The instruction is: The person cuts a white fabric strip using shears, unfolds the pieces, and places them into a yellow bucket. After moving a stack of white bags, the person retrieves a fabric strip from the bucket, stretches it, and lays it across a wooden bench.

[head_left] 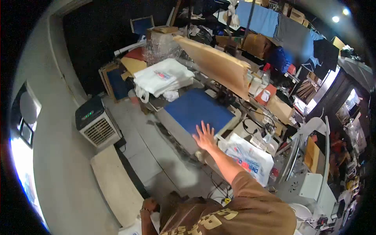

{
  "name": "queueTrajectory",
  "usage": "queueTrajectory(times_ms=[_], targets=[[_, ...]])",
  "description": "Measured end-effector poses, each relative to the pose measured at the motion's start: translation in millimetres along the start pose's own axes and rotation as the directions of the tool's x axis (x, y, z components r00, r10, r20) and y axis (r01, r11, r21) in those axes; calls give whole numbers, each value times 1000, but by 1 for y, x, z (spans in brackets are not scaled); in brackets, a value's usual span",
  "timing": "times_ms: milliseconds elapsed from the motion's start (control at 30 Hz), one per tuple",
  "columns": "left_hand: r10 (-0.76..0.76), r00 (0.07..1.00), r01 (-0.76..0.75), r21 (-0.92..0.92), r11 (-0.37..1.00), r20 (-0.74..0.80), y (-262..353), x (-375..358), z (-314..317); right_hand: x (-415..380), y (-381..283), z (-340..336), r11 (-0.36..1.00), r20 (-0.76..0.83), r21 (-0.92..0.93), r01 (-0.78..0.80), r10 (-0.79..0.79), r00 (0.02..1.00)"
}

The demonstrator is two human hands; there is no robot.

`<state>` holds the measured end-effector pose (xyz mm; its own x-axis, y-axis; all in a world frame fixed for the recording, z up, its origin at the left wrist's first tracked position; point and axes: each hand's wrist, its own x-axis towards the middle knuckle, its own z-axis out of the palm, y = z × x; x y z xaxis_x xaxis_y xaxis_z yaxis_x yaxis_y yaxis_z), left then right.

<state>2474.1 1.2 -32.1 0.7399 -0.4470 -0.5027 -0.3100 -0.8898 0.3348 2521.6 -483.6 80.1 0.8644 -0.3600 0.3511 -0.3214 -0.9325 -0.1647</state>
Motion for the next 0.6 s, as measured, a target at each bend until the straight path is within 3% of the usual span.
queueTrajectory(times_ms=[67, 100, 133, 167, 200, 233, 267, 300, 333, 367, 467, 500, 533, 567, 600], targets=[[79, 993, -100, -256, 961, -92, -41, 61, -13, 9, -7, 4, 996, 76, -11, -84, 84, 994], [-3, 992, -28, -245, 969, -124, -2, 49, -68, 13, -9, 1, 987, 155, -41, -154, 158, 975], [4, 994, -32, -243, 970, -114, 14, 58, -101, 48, -12, -25, 878, 424, 173, -446, 342, 839], [6, 999, -19, -284, 959, -49, 23, 64, -124, 75, 17, -12, 559, 388, 689, -462, 255, 886], [10, 1000, -6, -321, 947, 11, 25, 73, -139, 103, 15, -37, -96, 479, 874, -476, 335, 812], [136, 986, -157, -259, 953, -100, -11, 116, -106, 136, 6, -76, -699, 586, 677, -229, 324, 743], [143, 985, -164, -248, 955, -99, -12, 143, -106, 166, 7, -103, -927, 575, 365, 86, 297, 762], [309, 951, -309, -9, 951, -35, -11, 164, -107, 197, 12, -128, -970, 518, 159, 181, 239, 822], [444, 894, -447, 215, 868, 66, -10, 180, -108, 223, 14, -138, -833, -27, 459, 308, 333, 942], [444, 893, -448, 219, 867, 71, -3, 192, -109, 244, 7, -165, -874, 134, 279, 398, 446, 885], [419, 901, -434, 239, 869, 112, 7, 233, -100, 272, 13, -191, -865, 16, 156, 477, 485, 874], [343, 931, -341, -37, 939, 121, 0, 248, -86, 273, 24, -181, -882, 41, 142, 450, 459, 887], [270, 950, -214, -307, 928, 154, -6, 261, -80, 273, 30, -169, -896, 68, 126, 425, 436, 898], [268, 951, -214, -297, 930, 152, 1, 264, -99, 259, 5, -182, -902, 117, 102, 420, 430, 895], [377, 910, -324, -271, 906, 172, 9, 266, -119, 252, 7, -161, -905, 178, 10, 425, 419, 890]])
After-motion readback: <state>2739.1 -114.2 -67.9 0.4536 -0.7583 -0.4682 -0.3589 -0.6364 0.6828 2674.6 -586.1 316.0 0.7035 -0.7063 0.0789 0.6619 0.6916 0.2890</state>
